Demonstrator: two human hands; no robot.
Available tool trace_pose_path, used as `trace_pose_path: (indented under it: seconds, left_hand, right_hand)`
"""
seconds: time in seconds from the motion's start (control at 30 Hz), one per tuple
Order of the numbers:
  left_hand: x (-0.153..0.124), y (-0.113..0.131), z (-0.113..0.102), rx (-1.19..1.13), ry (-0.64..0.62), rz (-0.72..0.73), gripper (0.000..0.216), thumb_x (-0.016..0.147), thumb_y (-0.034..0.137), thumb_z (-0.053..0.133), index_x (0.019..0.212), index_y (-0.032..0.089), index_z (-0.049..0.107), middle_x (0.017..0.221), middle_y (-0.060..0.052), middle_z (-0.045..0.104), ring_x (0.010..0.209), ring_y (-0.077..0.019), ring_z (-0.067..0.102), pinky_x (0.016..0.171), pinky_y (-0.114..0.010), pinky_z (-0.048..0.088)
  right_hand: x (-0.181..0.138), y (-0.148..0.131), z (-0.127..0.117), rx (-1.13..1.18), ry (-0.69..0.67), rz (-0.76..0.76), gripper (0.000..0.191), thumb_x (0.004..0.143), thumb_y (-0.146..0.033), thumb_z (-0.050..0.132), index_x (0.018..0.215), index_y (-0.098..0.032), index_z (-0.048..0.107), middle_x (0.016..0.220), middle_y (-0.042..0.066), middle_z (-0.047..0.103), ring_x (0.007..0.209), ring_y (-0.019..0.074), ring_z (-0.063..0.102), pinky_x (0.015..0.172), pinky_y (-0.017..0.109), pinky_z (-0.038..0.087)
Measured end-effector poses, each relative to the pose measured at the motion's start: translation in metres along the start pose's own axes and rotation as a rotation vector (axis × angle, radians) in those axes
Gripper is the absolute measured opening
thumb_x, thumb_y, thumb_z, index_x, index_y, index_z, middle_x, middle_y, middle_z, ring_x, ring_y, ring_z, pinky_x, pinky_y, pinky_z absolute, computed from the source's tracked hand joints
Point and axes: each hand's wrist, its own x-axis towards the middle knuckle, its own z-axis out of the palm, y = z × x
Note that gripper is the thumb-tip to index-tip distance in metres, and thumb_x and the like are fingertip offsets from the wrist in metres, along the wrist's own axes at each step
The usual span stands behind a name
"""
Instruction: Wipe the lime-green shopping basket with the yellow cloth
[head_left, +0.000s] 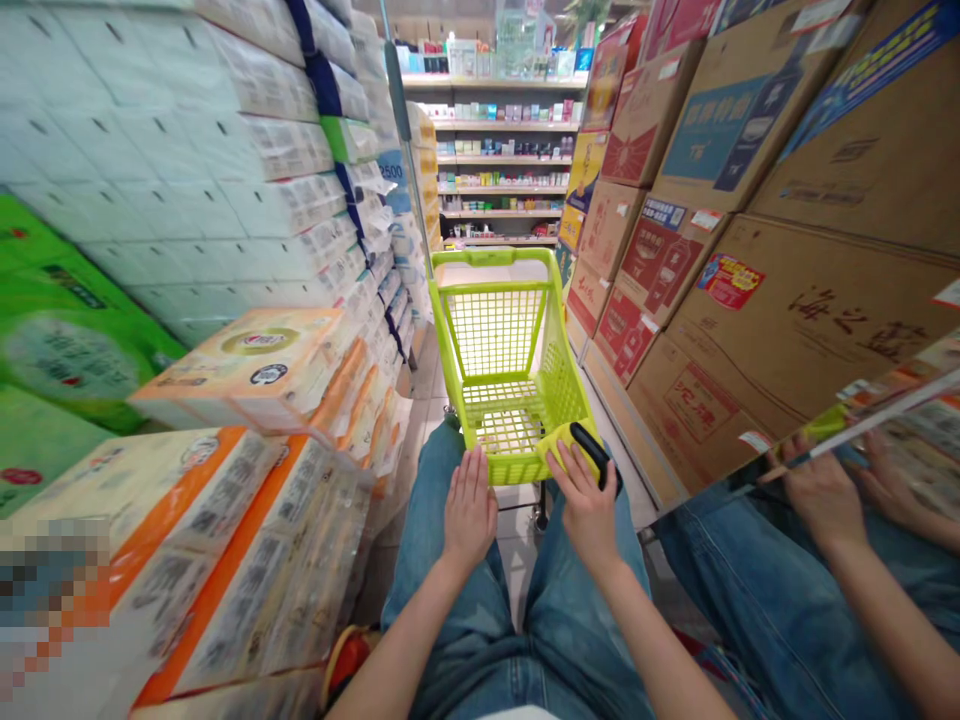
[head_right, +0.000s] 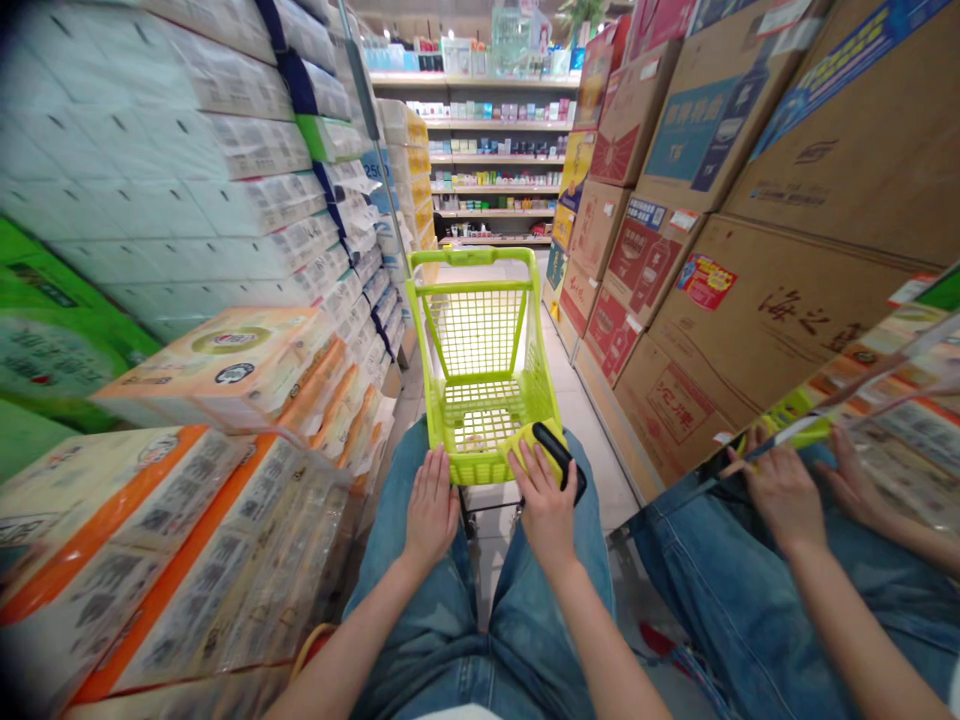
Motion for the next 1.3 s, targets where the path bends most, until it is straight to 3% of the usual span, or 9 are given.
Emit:
trace_pose_path:
  seconds: [0.1,0.2,0.33,0.5,0.63,0.87,1.13,1.2,1.3]
  left_hand:
    - [0.000,-0.001,0.002,0.006,0.005,0.010,0.074,0.092,0.010,0.040,0.157,0.013,0.005,0.160,-0.015,0.031,0.151,-0.0248,0.019,0.118,-0.047,0.031]
    - [0.000,-0.001,0.004,0.001,0.017,0.010,0.074,0.092,0.010,0.041,0.157,0.014,0.005,0.160,-0.015,0.031,0.151,-0.0248,0.018,0.118,-0.047,0.032]
    - [0.000,0.001,0.003,-0.011,0.020,0.001,0.074,0.092,0.010,0.041,0.157,0.013,0.006,0.160,-0.015,0.030,0.151,-0.0250,0.018,0.118,-0.047,0.031]
    - [0.000,-0.002,0.001,0.000,0.034,0.020,0.072,0.093,0.012,0.040,0.157,0.014,0.007,0.159,-0.015,0.033,0.151,-0.0248,0.020,0.117,-0.047,0.034]
    - [-0.001,-0.006,0.001,0.014,0.051,0.052,0.070,0.095,0.016,0.040,0.157,0.014,0.007,0.157,-0.016,0.035,0.150,-0.0257,0.021,0.116,-0.047,0.035]
    - [0.000,-0.002,-0.001,0.054,0.021,0.026,0.072,0.094,0.011,0.040,0.157,0.014,0.007,0.158,-0.014,0.034,0.150,-0.0243,0.021,0.118,-0.046,0.033]
    - [0.001,-0.001,-0.002,0.037,0.021,0.021,0.074,0.092,0.010,0.040,0.157,0.015,0.005,0.159,-0.012,0.033,0.150,-0.0241,0.022,0.119,-0.046,0.032]
    - [0.001,0.000,-0.002,0.034,0.028,0.023,0.074,0.092,0.010,0.040,0.157,0.015,0.006,0.159,-0.013,0.033,0.150,-0.0241,0.022,0.119,-0.046,0.032]
    - [0.000,0.000,-0.001,0.032,0.029,0.016,0.073,0.092,0.010,0.040,0.157,0.014,0.007,0.159,-0.013,0.033,0.151,-0.0240,0.021,0.119,-0.046,0.031]
  right_hand:
    - [0.000,0.022,-0.003,-0.013,0.047,0.073,0.078,0.080,0.003,0.037,0.149,-0.034,0.038,0.152,0.001,0.046,0.144,0.0172,0.036,0.121,0.053,0.005]
    - [0.001,0.019,0.000,-0.031,0.071,0.126,0.082,0.078,0.003,0.036,0.152,-0.033,0.033,0.153,0.001,0.045,0.144,0.0175,0.035,0.121,0.052,0.007]
    - [0.002,-0.021,0.011,-0.039,0.079,0.176,0.084,0.077,0.002,0.036,0.155,-0.028,0.026,0.156,0.005,0.040,0.147,0.0203,0.031,0.120,0.054,0.006]
    - [0.008,-0.081,0.025,0.080,0.027,0.032,0.072,0.086,-0.001,0.036,0.153,-0.028,0.032,0.153,0.004,0.045,0.145,0.0176,0.033,0.120,0.053,-0.004]
    - [0.013,-0.097,0.028,0.133,0.031,-0.034,0.062,0.093,-0.007,0.039,0.151,-0.028,0.035,0.151,0.005,0.048,0.145,0.0171,0.034,0.120,0.050,-0.009]
    - [0.008,-0.053,0.011,0.079,-0.051,-0.106,0.073,0.088,0.002,0.037,0.152,-0.033,0.032,0.152,0.004,0.046,0.144,0.0159,0.036,0.119,0.054,-0.011]
    - [0.011,0.027,-0.011,-0.041,0.010,0.123,0.083,0.076,0.004,0.036,0.150,-0.036,0.035,0.154,-0.002,0.044,0.145,0.0153,0.034,0.121,0.052,0.006]
    - [0.012,0.029,-0.012,-0.048,0.021,0.163,0.084,0.075,0.003,0.035,0.149,-0.035,0.037,0.154,-0.002,0.044,0.145,0.0153,0.034,0.121,0.052,0.007]
    - [0.013,0.009,-0.007,-0.063,0.035,0.205,0.084,0.074,0.003,0.036,0.151,-0.031,0.036,0.155,0.000,0.042,0.146,0.0167,0.031,0.121,0.052,0.008]
